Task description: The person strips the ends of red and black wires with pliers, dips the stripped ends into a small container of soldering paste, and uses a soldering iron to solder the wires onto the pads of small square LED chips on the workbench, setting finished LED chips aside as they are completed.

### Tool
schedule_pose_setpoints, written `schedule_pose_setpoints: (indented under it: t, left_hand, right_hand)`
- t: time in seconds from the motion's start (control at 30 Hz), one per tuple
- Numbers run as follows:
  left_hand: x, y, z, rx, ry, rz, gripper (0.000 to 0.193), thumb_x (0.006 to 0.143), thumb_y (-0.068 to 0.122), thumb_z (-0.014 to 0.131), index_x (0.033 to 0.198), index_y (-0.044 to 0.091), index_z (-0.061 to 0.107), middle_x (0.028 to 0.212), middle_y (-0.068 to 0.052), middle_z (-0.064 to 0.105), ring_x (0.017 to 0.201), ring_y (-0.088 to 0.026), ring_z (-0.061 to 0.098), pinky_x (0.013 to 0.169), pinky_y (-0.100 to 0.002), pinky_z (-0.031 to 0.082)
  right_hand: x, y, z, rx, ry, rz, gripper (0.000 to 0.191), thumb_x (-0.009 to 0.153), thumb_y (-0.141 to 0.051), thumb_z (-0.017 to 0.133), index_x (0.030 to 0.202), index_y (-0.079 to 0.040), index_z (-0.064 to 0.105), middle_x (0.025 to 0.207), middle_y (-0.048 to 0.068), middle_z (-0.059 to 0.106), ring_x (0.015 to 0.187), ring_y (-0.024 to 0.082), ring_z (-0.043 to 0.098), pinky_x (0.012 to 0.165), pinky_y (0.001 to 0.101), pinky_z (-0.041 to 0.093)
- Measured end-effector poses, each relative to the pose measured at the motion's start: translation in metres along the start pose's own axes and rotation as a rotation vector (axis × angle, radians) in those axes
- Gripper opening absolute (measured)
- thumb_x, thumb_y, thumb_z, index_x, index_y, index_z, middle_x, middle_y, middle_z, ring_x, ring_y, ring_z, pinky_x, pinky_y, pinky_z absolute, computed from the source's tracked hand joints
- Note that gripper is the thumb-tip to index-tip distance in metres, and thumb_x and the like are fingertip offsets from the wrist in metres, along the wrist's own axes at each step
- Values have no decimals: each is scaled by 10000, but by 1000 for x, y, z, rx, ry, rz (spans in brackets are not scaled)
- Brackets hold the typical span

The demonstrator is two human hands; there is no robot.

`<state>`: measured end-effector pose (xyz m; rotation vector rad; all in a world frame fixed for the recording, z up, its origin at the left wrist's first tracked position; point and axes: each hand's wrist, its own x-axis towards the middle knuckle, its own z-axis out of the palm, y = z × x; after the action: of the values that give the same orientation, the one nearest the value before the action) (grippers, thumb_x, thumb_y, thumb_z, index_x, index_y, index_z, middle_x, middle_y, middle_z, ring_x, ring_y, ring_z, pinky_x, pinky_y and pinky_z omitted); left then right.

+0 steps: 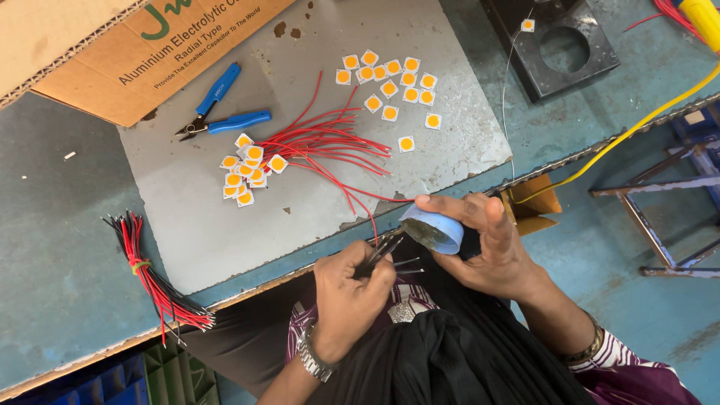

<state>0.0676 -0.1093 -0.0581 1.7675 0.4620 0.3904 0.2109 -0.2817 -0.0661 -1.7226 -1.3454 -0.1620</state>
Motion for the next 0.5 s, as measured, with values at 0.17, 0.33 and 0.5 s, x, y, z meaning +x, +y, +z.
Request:
schedule_pose_setpoints:
  t: [0.17, 0.33, 0.5]
  left_hand:
    - [0, 2, 0, 34, 41, 6, 282, 959, 165, 694, 767, -16, 596, 546, -14, 497, 509, -51, 385, 453, -277, 336]
    - [3, 6, -1, 68, 26, 35, 268, 988, 210, 694, 846, -11, 638, 581, -25, 522, 524, -63, 413, 471, -272, 367]
    - [2, 8, -2, 49, 8, -2, 204, 960, 176, 693, 914, -23, 684, 605, -23, 563, 503, -53, 420, 443, -262, 360]
  right_hand:
    - [0, 5, -5, -5, 18, 17, 1349, 796, 74, 809, 1637, -356, -153, 1370, 160, 633, 868, 233, 671, 834, 372, 530]
    - [2, 7, -4, 6, 30, 38, 1335, 801, 68, 808, 1638, -352, -144, 1376, 163, 628, 958, 242, 703, 870, 370, 518]
    - [2, 8, -4, 14, 24, 40, 1330, 807, 64, 807, 1637, -354, -143, 1380, 157, 634, 1002, 225, 716, 890, 366, 525]
